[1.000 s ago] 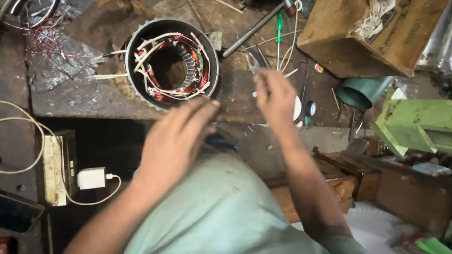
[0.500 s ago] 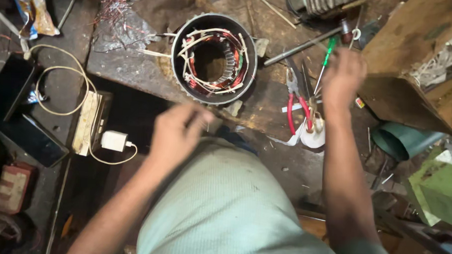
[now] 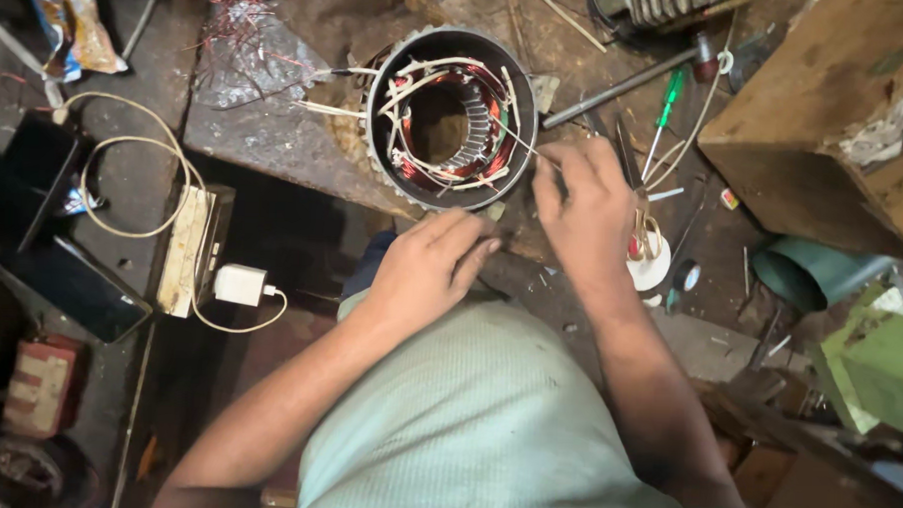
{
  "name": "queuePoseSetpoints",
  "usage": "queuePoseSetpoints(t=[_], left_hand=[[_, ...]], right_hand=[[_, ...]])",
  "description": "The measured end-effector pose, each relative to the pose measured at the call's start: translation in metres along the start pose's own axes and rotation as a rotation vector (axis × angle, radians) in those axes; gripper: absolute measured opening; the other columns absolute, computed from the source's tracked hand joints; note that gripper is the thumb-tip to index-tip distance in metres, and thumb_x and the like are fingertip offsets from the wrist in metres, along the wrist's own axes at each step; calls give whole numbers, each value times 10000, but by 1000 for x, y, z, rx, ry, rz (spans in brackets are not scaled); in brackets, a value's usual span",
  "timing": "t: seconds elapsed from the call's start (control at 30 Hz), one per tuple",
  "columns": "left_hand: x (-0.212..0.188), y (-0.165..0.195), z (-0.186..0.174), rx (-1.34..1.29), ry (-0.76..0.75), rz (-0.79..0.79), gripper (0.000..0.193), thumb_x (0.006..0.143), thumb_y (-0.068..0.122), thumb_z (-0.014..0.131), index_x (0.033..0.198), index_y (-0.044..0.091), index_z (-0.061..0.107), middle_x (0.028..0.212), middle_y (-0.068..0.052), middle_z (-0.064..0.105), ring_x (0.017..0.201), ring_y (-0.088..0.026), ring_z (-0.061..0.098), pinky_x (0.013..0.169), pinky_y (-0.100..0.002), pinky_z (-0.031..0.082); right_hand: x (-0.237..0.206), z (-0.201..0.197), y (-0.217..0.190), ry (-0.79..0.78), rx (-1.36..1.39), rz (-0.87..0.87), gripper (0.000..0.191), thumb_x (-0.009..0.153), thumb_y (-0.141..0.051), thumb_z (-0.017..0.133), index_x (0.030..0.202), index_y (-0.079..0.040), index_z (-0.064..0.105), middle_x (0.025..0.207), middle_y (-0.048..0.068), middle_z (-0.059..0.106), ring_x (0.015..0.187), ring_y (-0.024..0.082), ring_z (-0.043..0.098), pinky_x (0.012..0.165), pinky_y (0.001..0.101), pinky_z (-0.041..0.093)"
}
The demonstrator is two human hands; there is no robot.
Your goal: The person winds copper wire around a motor stator, using pliers to cut the wire and a wooden stick to push the coils into place. They repeatedly wrap, cut, and tuck the wire into the stator slots.
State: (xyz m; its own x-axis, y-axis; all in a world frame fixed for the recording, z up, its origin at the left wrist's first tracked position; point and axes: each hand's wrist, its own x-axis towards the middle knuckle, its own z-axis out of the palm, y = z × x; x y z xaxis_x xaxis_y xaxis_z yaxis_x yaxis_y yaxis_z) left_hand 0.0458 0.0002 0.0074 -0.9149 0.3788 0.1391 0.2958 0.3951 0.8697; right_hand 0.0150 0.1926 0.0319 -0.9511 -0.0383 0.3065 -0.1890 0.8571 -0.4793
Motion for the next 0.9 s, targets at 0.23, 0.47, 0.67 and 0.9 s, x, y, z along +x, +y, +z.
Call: queuePoseSetpoints(t=[0.23,0.47,0.67,0.9], left_hand=[[28,7,-2,158,-4,326,438,849,70,700,1287,63,682,1156,-83,648,998,-269,626,841,-392,517],[41,27,35,207,-176,451,239,821,144,764,1037,78,689,1053,-60,623,915,-281,590,747,-417,459],[51,38,73,-307,-110,3,106,936,79,673,1036,61,642,986,-66,591,881,-186,593,745,-312,499],[106,-5,164,-709,-169,-609,77,946,111,615,999,62,644,790,20,603,635,-72,524,561,-250,438]], right_hand=[[-31,-29,2,-143,215,218,107,956,-26,710,1051,-44,753,921,77,697,835,203,668,738,302,520],[-109,-41,58,-280,489,631,114,925,-69,663,1015,-42,727,907,79,703,798,219,714,719,323,554],[-133,-37,167,12,-380,355,212,920,-173,708,1069,-27,668,1009,199,666,909,410,632,770,485,500],[-137,-45,197,-217,-344,273,321,876,-199,724,1125,-13,646,1060,191,695,962,410,642,860,486,515]])
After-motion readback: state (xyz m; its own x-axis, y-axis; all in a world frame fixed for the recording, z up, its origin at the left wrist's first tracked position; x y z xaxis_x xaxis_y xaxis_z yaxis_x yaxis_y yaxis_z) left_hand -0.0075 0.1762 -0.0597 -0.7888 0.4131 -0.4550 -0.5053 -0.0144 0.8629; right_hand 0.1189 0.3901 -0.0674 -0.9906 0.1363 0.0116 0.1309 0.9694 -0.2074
